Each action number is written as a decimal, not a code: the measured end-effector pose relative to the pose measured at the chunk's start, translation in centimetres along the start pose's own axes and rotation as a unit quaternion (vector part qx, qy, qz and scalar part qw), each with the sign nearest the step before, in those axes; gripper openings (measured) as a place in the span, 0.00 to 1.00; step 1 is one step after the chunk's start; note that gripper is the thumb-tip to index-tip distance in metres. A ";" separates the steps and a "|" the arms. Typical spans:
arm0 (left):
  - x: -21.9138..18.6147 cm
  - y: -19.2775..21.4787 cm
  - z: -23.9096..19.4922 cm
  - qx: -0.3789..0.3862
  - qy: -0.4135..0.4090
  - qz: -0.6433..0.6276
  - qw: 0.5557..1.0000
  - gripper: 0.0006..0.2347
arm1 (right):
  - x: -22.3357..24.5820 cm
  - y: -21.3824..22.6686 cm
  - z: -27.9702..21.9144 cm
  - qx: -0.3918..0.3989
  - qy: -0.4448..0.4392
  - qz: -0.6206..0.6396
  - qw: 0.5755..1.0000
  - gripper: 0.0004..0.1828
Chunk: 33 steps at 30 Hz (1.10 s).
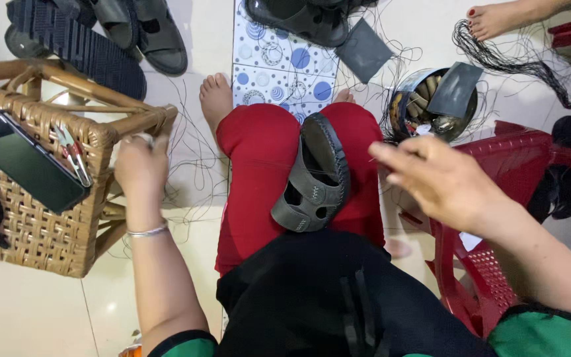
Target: The person sits on the floor and sews a black sandal using a needle and thread. They repeatedly push the needle through the sandal's sole and pull the thread to stitch it. The person occasionally adjusts the sandal's position on their lap.
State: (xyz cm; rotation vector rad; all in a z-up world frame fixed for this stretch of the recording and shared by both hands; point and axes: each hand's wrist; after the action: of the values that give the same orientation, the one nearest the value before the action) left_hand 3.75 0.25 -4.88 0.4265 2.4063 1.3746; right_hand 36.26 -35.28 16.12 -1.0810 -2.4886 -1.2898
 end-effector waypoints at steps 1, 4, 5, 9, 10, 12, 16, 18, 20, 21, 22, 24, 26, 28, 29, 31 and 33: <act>-1.3 0.2 -0.5 0.000 -0.003 0.000 1.000 0.25 | 0.0 -0.5 0.0 -0.002 -0.002 0.000 1.000 0.42; -5.6 0.4 -2.2 -0.060 -0.055 0.035 0.996 0.15 | -0.3 -2.1 0.0 0.029 0.019 -0.107 0.994 0.30; -7.4 0.4 -2.6 -0.105 -0.146 -0.076 0.981 0.18 | -0.7 -2.6 0.1 -0.019 0.062 -0.121 0.990 0.29; -16.1 4.5 -5.8 -0.068 -0.441 -0.323 0.835 0.15 | -0.2 -2.2 0.5 -0.055 0.098 -0.156 0.981 0.27; -17.4 5.3 -6.2 -0.069 -0.439 -0.324 0.835 0.15 | -0.1 -2.1 0.4 -0.054 0.099 -0.157 0.981 0.27; -20.3 7.0 -6.3 0.078 -0.541 -0.260 0.796 0.19 | -0.1 -1.7 0.5 -0.039 0.093 -0.150 0.983 0.28; -22.0 5.0 -5.4 0.099 -0.618 -0.225 0.747 0.23 | 0.4 -1.3 0.6 -0.017 0.064 -0.158 0.985 0.31; -22.4 4.2 -5.2 0.111 -0.603 -0.228 0.756 0.21 | 1.1 -1.2 0.7 0.041 0.025 -0.235 0.971 0.42; -22.7 3.8 -5.4 0.097 -0.601 -0.235 0.758 0.21 | 2.7 -0.8 0.0 0.020 0.040 -0.275 0.961 0.55; -22.8 3.7 -5.4 0.081 -0.600 -0.241 0.759 0.22 | 3.5 -0.6 -0.3 -0.003 0.053 -0.315 0.948 0.73; -22.7 3.6 -5.3 0.082 -0.600 -0.240 0.759 0.22 | 3.5 -0.5 0.3 -0.003 0.053 -0.314 0.948 0.73; -22.6 3.3 -5.3 0.089 -0.591 -0.265 0.756 0.20 | 3.5 -0.2 1.4 0.019 0.057 -0.243 0.968 0.37; -22.4 2.7 -5.0 0.057 -0.595 -0.286 0.749 0.19 | 3.8 -0.4 2.2 -0.022 0.062 -0.218 0.974 0.19; -22.3 2.2 -4.8 0.028 -0.601 -0.304 0.738 0.18 | 4.2 -0.9 2.8 -0.065 0.063 -0.192 0.977 0.11; -22.2 2.1 -4.8 0.023 -0.598 -0.303 0.742 0.18 | 4.3 -1.3 3.1 -0.079 0.066 -0.193 0.976 0.10; -22.0 2.2 -5.4 0.014 -0.596 -0.300 0.745 0.18 | 4.3 -1.5 3.3 -0.097 0.070 -0.196 0.973 0.11; -21.6 2.6 -6.6 0.009 -0.563 -0.348 0.749 0.21 | 3.9 -1.4 3.3 -0.114 0.087 -0.138 0.980 0.11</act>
State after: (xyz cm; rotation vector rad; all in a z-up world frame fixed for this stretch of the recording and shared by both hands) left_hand 20.56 -12.54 3.56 0.1976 1.2934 0.4591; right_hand 33.13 -31.18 14.80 -0.6376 -2.4671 -1.7000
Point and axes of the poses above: each hand's wrist, its own z-axis towards the middle knuckle, its own y-axis out of the back of the hand, x = y × z, and after that the axes turned 1 degree about z, right-handed
